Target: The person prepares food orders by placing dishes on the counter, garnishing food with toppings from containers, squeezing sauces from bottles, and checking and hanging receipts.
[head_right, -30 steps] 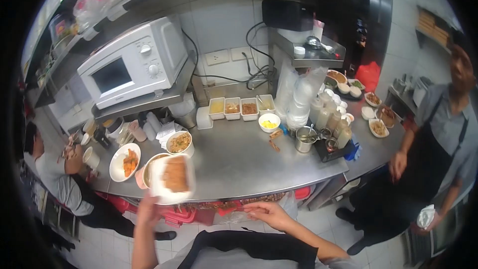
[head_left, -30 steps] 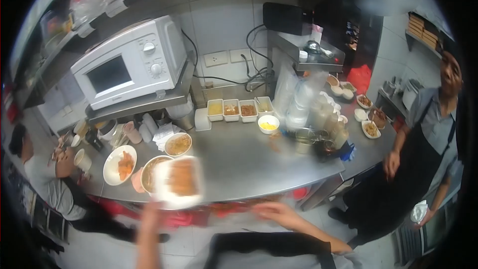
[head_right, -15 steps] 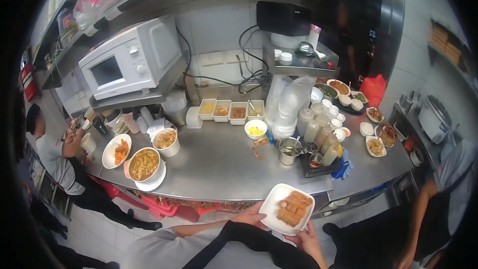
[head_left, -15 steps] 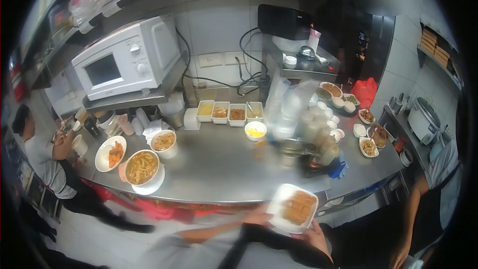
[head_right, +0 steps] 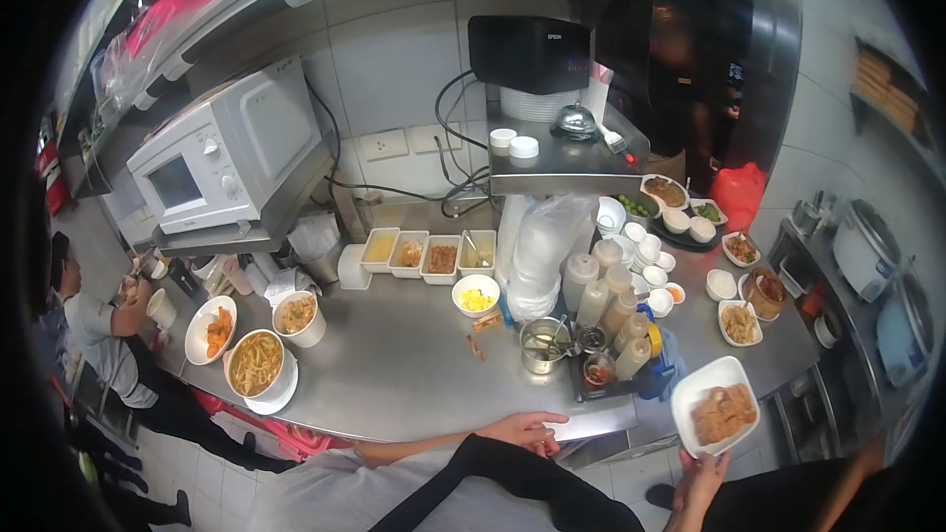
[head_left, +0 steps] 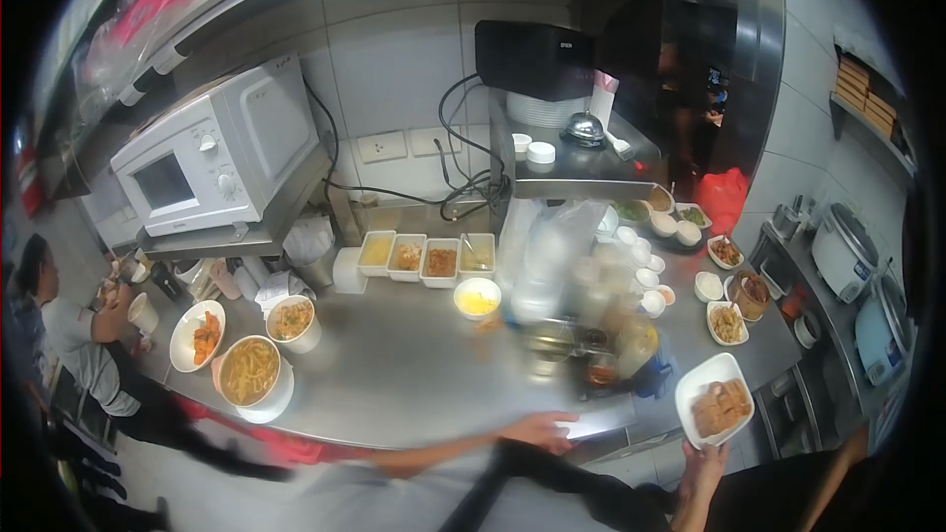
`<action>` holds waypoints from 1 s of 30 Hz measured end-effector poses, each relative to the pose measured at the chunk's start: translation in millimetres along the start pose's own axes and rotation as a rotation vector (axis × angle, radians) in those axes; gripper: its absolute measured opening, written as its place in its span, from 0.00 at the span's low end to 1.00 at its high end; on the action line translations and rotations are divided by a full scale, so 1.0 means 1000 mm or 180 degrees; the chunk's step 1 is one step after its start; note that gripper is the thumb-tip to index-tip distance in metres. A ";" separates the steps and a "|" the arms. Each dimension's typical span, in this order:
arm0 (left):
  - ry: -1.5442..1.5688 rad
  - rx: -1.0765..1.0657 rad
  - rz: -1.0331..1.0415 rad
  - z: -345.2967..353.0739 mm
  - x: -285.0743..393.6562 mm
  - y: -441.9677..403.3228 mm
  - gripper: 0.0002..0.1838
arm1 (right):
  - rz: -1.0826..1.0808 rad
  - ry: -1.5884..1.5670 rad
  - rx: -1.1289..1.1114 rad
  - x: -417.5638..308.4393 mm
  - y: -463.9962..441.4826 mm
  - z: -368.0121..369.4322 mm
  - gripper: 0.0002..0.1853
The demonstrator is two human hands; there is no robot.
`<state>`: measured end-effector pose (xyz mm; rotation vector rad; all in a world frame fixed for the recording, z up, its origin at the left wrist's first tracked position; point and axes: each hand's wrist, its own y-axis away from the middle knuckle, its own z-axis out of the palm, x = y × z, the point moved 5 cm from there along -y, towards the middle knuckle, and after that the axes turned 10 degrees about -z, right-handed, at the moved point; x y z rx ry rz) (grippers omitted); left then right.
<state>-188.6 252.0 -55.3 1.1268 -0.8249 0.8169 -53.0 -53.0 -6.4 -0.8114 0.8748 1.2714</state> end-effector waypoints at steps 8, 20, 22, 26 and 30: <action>0.0255 0.0673 0.0371 -0.035 -0.006 0.009 0.24 | -0.0181 0.0201 0.0364 0.078 -0.121 -0.092 0.29; 0.0869 0.1942 0.0588 -0.017 -0.001 0.027 0.25 | 0.0260 0.0555 -0.0353 0.160 -0.200 -0.132 0.14; 0.0865 0.1992 0.0597 -0.014 0.002 0.030 0.24 | 0.0260 0.0681 -0.0547 0.163 -0.200 -0.131 0.12; 0.0814 0.2086 0.0609 -0.015 0.006 0.030 0.24 | -0.0412 0.1374 -0.1417 0.159 -0.208 -0.141 0.12; 0.0887 0.2058 0.0630 -0.016 0.004 0.030 0.24 | -0.2510 0.3552 -0.2413 0.191 -0.234 -0.172 0.11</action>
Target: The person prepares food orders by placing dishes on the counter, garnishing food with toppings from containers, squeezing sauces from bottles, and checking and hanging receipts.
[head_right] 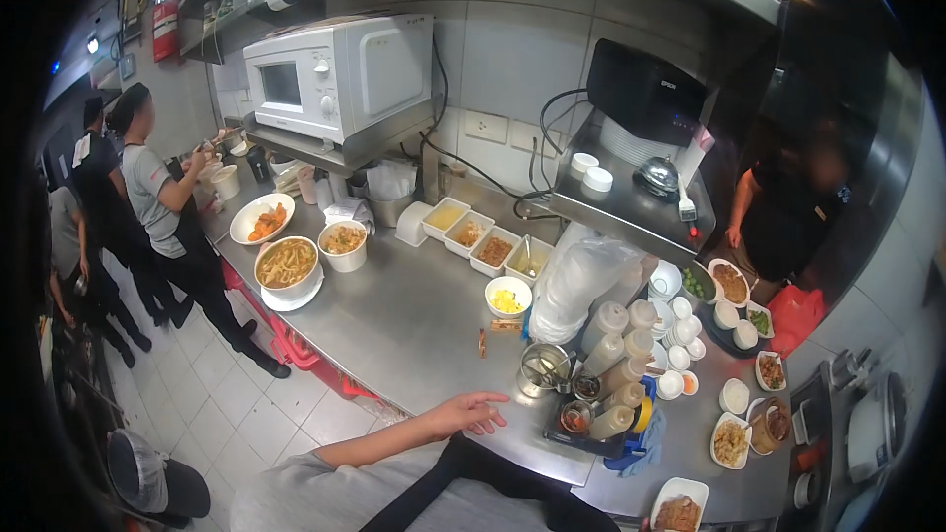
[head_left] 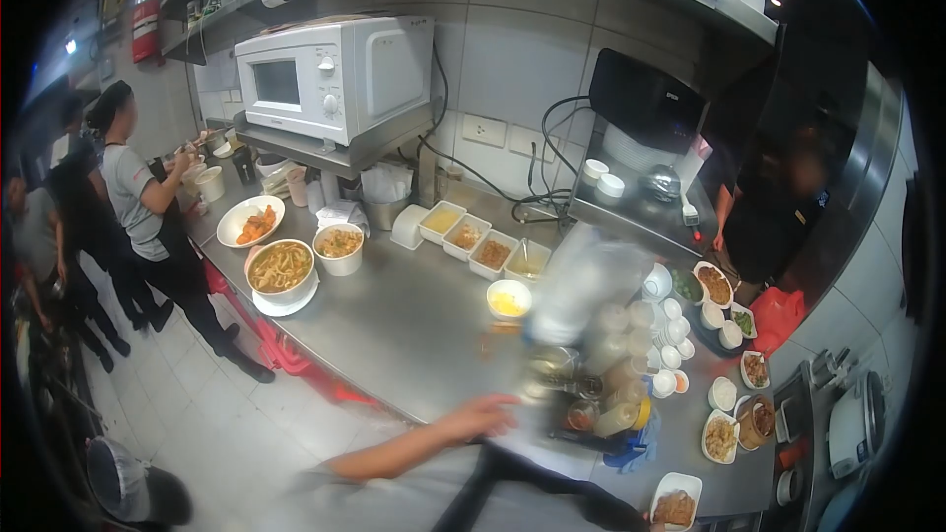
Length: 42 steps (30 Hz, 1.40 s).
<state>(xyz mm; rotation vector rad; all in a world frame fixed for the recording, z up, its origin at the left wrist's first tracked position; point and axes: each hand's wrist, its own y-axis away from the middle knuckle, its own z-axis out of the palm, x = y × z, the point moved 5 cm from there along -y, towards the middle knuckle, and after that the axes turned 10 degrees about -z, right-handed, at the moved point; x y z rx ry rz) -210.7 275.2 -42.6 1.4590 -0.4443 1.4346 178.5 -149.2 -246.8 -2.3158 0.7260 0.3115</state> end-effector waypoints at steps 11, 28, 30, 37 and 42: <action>-0.0032 0.0059 -0.0088 -0.012 0.007 -0.002 0.23 | 0.2371 -0.3594 0.1266 -0.072 -0.047 -0.016 0.16; -0.0138 0.0002 0.0057 -0.012 0.000 -0.013 0.26 | 0.2588 -0.3820 0.1758 -0.066 -0.025 -0.008 0.22; -0.0061 0.0444 0.0018 -0.028 -0.021 -0.021 0.24 | 0.2747 -0.3649 0.1967 -0.045 0.003 0.001 0.23; -0.1319 0.2514 0.0895 -0.054 -0.045 -0.026 0.17 | 0.3149 -0.3183 0.2112 -0.084 -0.029 -0.058 0.23; -0.1258 0.2465 0.0601 -0.017 -0.034 -0.020 0.19 | 0.3003 -0.2586 0.1392 -0.037 -0.028 -0.070 0.24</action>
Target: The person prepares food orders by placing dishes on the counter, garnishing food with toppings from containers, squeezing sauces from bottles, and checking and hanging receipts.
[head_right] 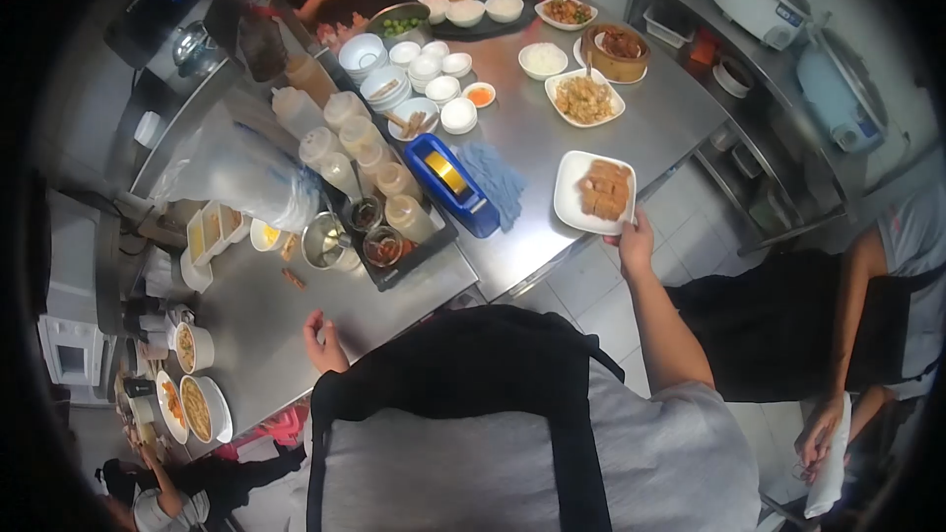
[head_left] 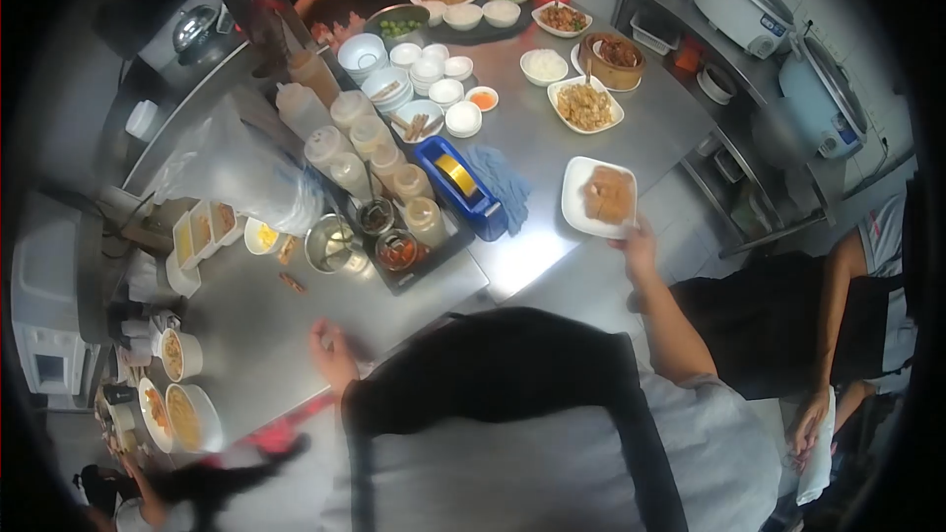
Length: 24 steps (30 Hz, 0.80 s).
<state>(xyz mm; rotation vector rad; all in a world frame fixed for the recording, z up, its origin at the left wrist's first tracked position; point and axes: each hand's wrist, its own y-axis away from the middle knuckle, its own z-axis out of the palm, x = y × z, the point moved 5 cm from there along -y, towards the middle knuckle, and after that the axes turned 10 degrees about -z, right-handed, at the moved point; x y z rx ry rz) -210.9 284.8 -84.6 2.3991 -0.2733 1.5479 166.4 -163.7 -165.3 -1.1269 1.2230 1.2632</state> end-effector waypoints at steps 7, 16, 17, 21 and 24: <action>-0.1488 0.0785 0.0724 0.016 -0.010 -0.017 0.22 | -0.0301 0.0693 -0.0428 -0.016 -0.055 0.018 0.19; -0.2193 0.1024 0.1031 0.038 0.003 -0.013 0.23 | -0.0356 0.1020 -0.0853 -0.020 -0.071 0.042 0.17; -0.2246 0.1036 0.1071 0.038 0.002 -0.014 0.23 | -0.0387 0.0997 -0.0952 -0.024 -0.070 0.044 0.18; -0.2358 0.1078 0.1190 0.039 0.002 -0.014 0.22 | -0.0029 0.0799 -0.1092 -0.016 -0.065 0.042 0.19; -0.2417 0.1115 0.1188 0.042 0.005 -0.014 0.22 | 0.0250 0.0644 -0.1365 -0.017 -0.062 0.045 0.22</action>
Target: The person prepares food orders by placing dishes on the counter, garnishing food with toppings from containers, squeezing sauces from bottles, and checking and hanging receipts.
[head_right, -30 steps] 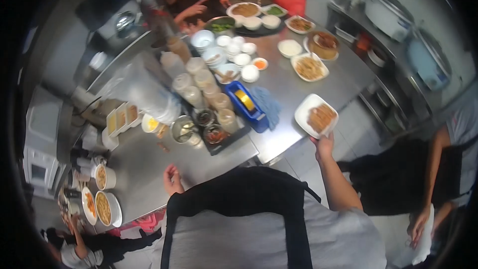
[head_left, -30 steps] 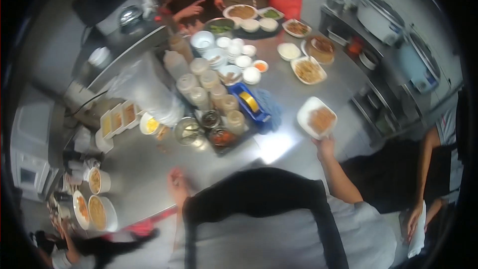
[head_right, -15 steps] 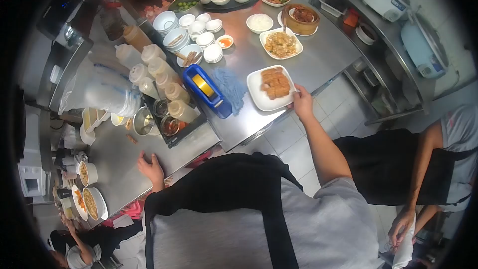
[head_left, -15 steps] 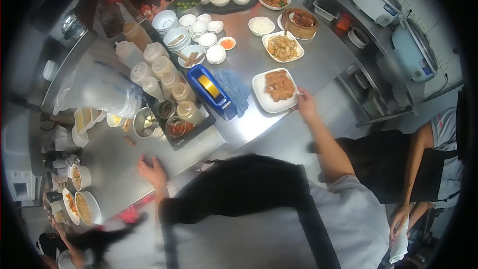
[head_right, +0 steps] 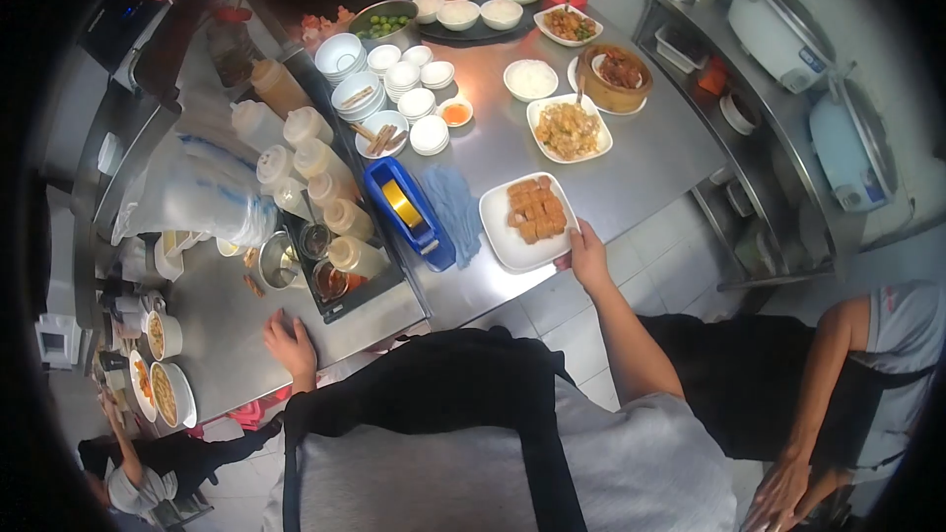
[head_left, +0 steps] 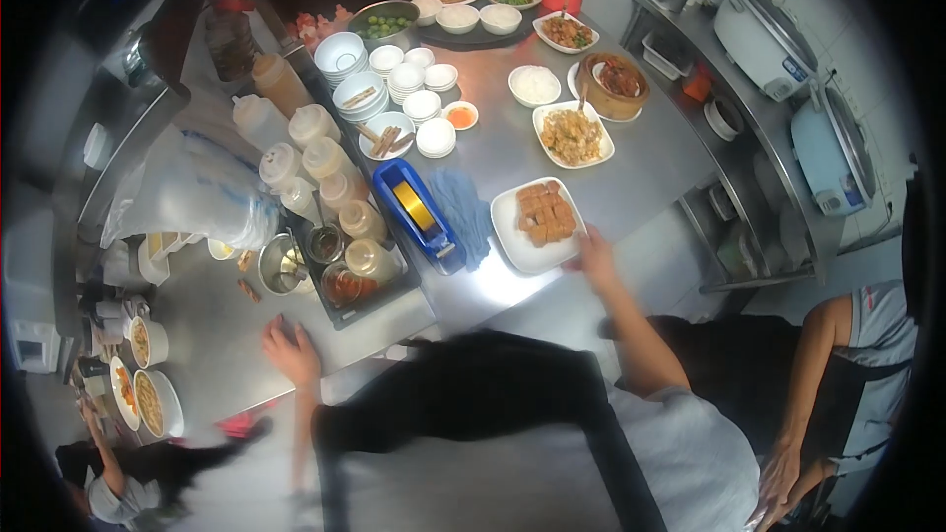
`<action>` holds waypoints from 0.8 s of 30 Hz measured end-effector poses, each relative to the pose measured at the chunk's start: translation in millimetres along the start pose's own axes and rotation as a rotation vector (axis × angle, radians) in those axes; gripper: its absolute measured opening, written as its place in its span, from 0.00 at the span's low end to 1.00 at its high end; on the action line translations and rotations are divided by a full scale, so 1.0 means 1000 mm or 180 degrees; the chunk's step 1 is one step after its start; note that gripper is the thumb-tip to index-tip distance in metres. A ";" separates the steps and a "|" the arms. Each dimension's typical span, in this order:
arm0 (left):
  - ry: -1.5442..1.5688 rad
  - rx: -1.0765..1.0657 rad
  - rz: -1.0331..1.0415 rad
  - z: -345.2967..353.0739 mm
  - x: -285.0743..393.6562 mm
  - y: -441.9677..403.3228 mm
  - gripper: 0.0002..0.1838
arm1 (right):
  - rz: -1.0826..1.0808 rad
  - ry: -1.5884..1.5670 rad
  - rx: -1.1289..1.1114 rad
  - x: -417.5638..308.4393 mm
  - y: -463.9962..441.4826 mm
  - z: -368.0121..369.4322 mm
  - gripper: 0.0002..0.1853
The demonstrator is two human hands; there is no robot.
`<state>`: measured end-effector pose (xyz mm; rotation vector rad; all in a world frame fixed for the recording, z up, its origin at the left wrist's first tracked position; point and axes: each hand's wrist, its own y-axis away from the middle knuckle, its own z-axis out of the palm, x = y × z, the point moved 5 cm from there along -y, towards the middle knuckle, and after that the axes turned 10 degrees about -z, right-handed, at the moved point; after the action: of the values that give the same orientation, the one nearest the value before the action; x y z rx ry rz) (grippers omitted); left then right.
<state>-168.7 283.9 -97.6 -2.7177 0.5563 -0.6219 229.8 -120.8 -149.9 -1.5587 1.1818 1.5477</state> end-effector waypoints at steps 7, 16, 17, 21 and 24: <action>-0.0101 -0.0006 -0.0020 -0.005 0.011 -0.003 0.21 | 0.0034 0.0237 -0.0222 0.009 -0.007 -0.008 0.24; -0.0190 0.0121 -0.0024 -0.006 0.014 -0.006 0.23 | -0.0223 0.0419 -0.0311 -0.182 -0.081 -0.002 0.18; -0.0196 0.0085 -0.0066 -0.006 0.015 -0.006 0.23 | -0.0378 0.0314 -0.0294 -0.195 -0.107 0.002 0.18; -0.0101 -0.0026 -0.0301 -0.003 0.010 -0.006 0.23 | -0.0855 -0.0239 -0.0241 -0.247 -0.216 0.035 0.16; -0.0209 0.0026 -0.0333 -0.004 0.011 -0.005 0.24 | -0.1004 -0.0684 0.0155 -0.268 -0.306 0.066 0.15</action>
<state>-159.2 283.1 -88.6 -2.7624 0.3968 -0.5566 505.3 102.0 60.0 -1.4268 0.8057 1.4235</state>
